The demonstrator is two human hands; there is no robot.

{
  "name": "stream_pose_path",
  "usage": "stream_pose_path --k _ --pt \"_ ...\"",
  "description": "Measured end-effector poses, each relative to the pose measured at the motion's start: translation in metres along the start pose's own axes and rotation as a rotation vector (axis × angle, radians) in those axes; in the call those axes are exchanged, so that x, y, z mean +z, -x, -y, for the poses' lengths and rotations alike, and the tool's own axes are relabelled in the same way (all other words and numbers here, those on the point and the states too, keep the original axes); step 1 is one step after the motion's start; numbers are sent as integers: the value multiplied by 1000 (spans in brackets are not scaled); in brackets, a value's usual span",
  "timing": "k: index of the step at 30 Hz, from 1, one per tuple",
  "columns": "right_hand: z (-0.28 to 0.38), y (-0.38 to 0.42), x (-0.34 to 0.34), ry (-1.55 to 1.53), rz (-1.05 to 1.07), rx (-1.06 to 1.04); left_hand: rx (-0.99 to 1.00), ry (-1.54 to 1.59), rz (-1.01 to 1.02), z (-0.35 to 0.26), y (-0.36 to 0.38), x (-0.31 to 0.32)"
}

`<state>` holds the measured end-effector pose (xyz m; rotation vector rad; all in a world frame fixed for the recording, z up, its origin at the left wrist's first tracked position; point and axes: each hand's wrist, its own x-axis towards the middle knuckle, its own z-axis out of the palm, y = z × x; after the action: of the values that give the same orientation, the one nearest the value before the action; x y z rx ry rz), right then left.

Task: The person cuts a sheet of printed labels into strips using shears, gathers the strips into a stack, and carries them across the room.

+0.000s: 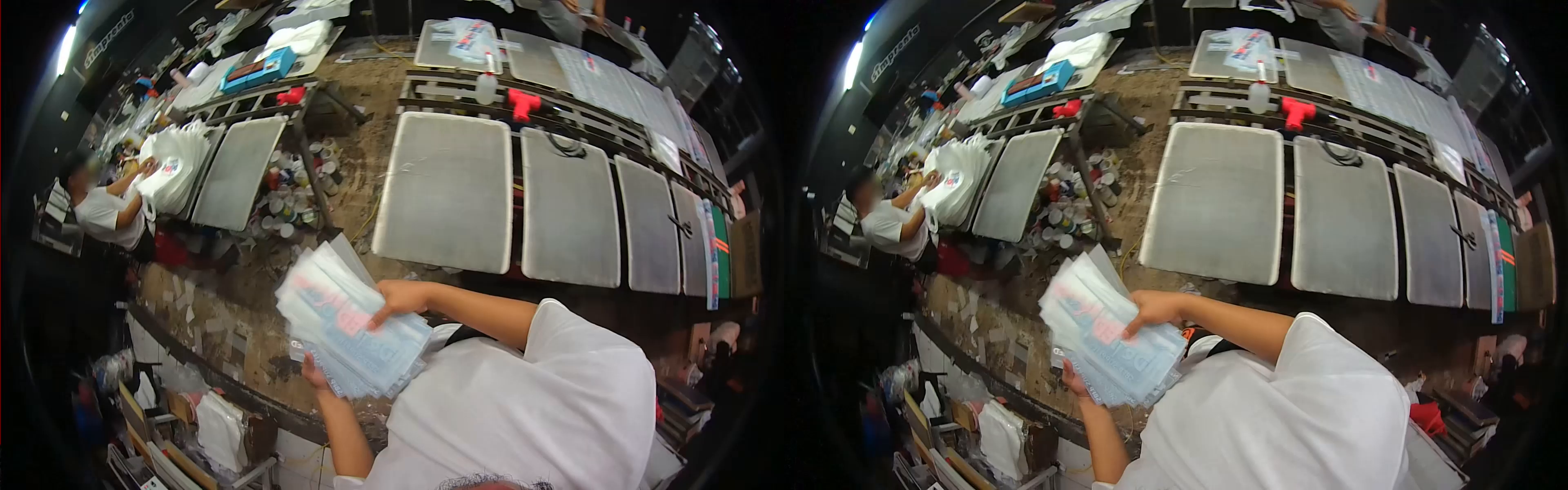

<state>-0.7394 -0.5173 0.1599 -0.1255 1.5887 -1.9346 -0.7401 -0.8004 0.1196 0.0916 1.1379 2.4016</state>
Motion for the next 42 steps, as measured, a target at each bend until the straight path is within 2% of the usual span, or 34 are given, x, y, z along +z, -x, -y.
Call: stream_pose_path --k 2,4,6,9,11,12,13,15,16,18,20,23,24,27,29,30,32,35,37,39,41,42 --pt "3 -35 -6 -106 -31 46 -5 105 -37 -3 -24 -19" --pt "-4 -79 -25 -44 -34 66 -20 197 -55 -8 -59 -36" --pt "10 -113 -47 29 -24 108 -56 141 -77 -27 -97 -44" --pt "35 -171 -85 -154 -9 90 -114 83 -148 -67 -159 -72" --pt "43 -220 -118 -104 -47 17 -221 -81 -139 -101 -207 -75" --pt "73 -231 -129 33 -98 -84 -245 -51 -147 -120 -235 -66" --pt "96 -245 -142 134 -127 -76 -267 -29 -167 -144 -259 -60" --pt "129 -271 -166 -75 -81 -129 -193 -92 -80 -176 -310 -86" --pt "141 -285 -181 -53 -114 -183 -183 -100 -94 -188 -338 -91" --pt "160 -306 -207 -20 -159 -233 -239 -14 8 -198 -386 -93" --pt "164 -320 -236 141 -378 -301 -251 -33 14 -194 -436 -98" --pt "162 -321 -256 186 -481 -319 -416 -6 68 -176 -492 -85" --pt "151 -325 -265 65 -475 -297 -476 16 88 -169 -509 -83" --pt "149 -313 -294 -26 -594 -184 -603 116 133 -155 -565 -60" --pt "147 -312 -325 -88 -642 -143 -733 -209 160 -139 -612 -43" --pt "147 -313 -343 -141 -679 -111 -840 -251 89 -131 -640 -36" --pt "156 -323 -383 -217 -769 -140 -810 -263 155 -106 -695 -16" --pt "193 -337 -462 -121 -891 -241 -759 -279 257 -72 -801 13" --pt "232 -337 -515 -118 -945 -179 -699 -193 300 -59 -859 48" --pt "263 -328 -556 -108 -960 -101 -765 -170 362 -59 -914 86" --pt "293 -323 -596 -340 -908 -350 -798 -116 484 -64 -971 120" --pt "302 -314 -614 -359 -850 -449 -702 -128 511 -68 -992 144"
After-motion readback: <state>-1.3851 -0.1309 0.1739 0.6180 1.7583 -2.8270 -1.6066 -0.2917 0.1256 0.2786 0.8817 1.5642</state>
